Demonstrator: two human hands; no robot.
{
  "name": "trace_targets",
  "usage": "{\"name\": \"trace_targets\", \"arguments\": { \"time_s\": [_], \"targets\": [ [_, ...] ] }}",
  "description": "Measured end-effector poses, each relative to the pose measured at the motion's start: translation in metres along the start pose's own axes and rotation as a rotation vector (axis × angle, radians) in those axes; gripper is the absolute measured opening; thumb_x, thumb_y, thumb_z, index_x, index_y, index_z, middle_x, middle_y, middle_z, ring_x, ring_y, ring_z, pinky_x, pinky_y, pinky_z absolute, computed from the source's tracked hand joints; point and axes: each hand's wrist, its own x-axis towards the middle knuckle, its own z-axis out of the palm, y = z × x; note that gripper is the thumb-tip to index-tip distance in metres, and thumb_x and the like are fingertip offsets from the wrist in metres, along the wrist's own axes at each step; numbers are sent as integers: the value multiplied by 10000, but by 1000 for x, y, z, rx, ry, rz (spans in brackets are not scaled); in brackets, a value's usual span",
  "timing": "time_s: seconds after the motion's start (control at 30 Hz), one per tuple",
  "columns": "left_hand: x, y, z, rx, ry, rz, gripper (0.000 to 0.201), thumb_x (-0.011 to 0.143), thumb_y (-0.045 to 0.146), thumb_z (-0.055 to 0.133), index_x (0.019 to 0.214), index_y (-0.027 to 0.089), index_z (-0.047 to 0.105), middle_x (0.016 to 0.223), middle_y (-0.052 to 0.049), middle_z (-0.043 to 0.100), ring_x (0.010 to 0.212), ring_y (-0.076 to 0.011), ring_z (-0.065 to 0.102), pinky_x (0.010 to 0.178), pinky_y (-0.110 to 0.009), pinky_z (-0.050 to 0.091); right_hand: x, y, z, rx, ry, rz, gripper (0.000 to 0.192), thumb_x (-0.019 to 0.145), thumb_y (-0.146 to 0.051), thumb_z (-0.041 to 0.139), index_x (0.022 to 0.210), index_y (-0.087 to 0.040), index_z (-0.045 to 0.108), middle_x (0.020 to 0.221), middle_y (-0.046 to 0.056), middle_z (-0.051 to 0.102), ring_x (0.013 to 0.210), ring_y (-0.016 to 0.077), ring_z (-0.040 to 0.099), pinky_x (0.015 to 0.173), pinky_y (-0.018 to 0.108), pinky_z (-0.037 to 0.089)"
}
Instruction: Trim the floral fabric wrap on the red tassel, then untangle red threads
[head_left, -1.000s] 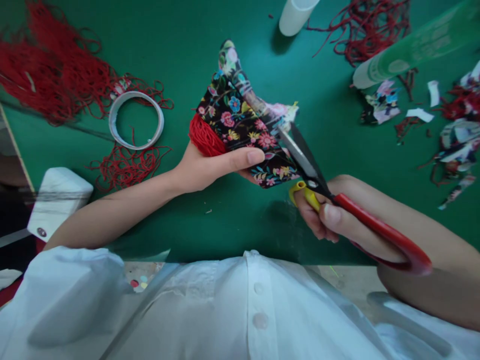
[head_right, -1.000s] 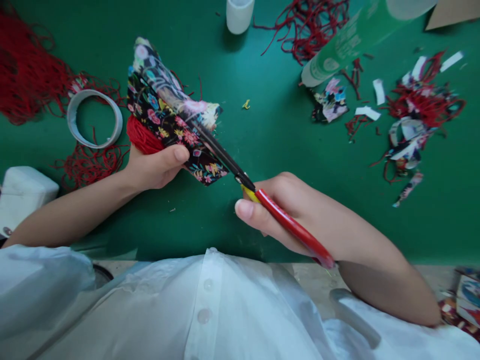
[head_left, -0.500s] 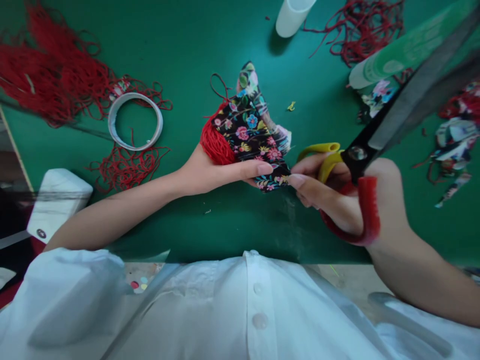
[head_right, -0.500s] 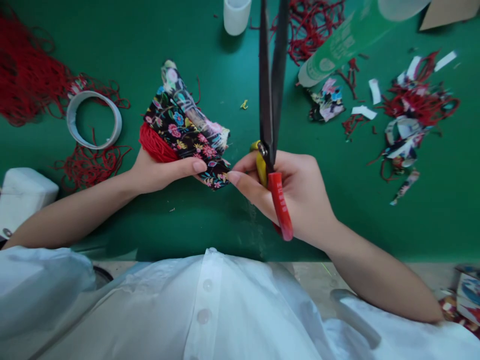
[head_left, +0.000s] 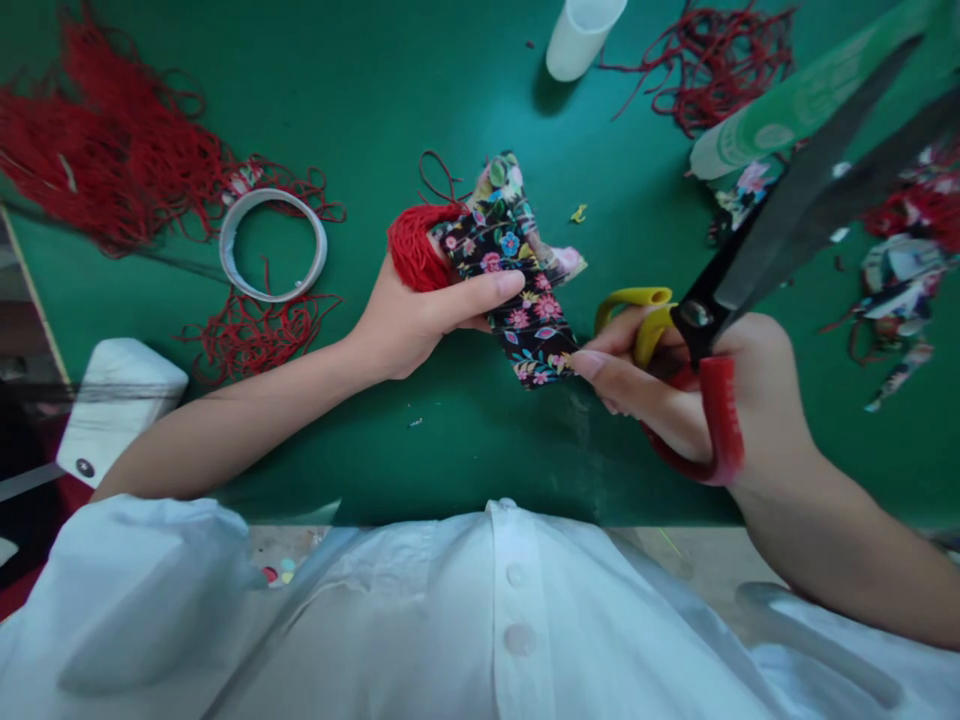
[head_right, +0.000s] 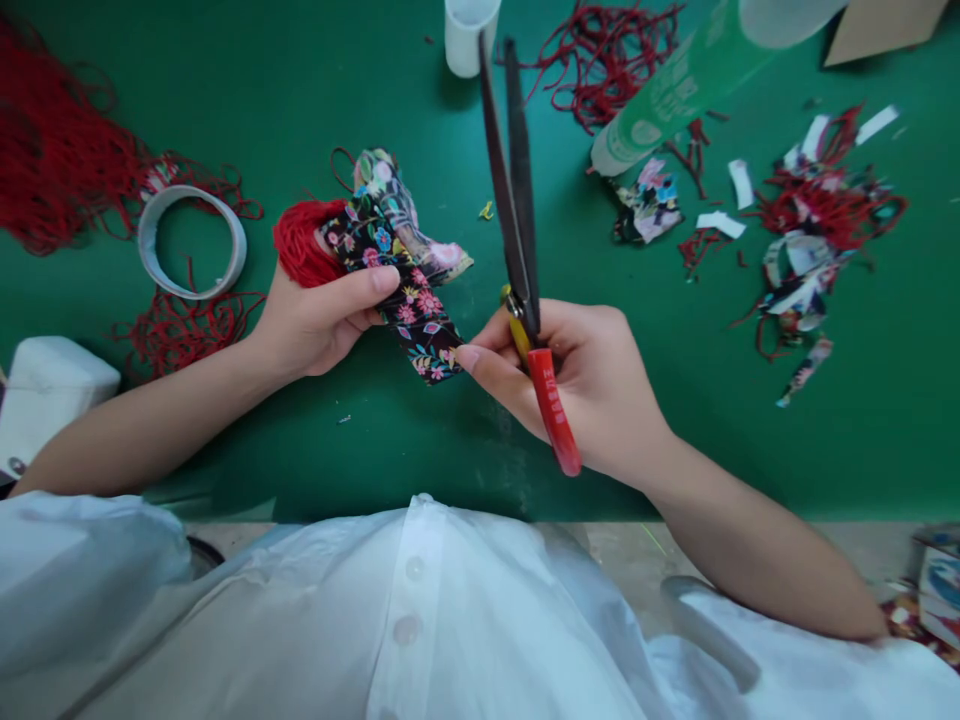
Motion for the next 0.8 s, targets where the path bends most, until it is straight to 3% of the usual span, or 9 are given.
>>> {"name": "trace_targets", "arguments": {
  "time_s": [0.2,0.3,0.43,0.6,0.8],
  "targets": [
    [2,5,-3,-111,66,-47,210,734,236,783,899,166,672,872,0,748,1061,-266,726,794,-344,651,-1,5,-6,92,-73,-107,564,832,-619,645,527,-194,434,478,-40,410,452,69,386,415,244,281],
    [5,7,-6,-145,134,-81,91,781,166,720,839,169,649,845,27,738,1129,-245,701,844,-318,635,-1,5,-11,24,-171,-82,617,840,-694,573,535,-199,365,487,-52,334,449,55,316,408,243,234],
    [5,8,-8,-187,141,-88,38,838,133,635,826,167,646,814,33,732,1121,-221,705,889,-312,619,0,3,-19,-196,-378,10,632,818,-747,540,563,-202,349,506,-57,268,450,49,242,380,227,174],
    [5,10,-7,-214,93,-93,145,889,120,544,833,152,674,755,21,726,1006,-182,743,870,-275,615,-1,3,-26,-328,-416,32,641,804,-756,536,543,-208,329,492,-49,254,437,52,214,355,223,160],
    [3,11,-7,-207,77,-145,117,882,119,537,861,161,645,859,8,747,1196,-218,667,951,-302,587,0,1,-26,-352,-463,54,631,825,-747,504,543,-211,327,487,-49,250,427,56,215,351,225,168]
  ]
}}
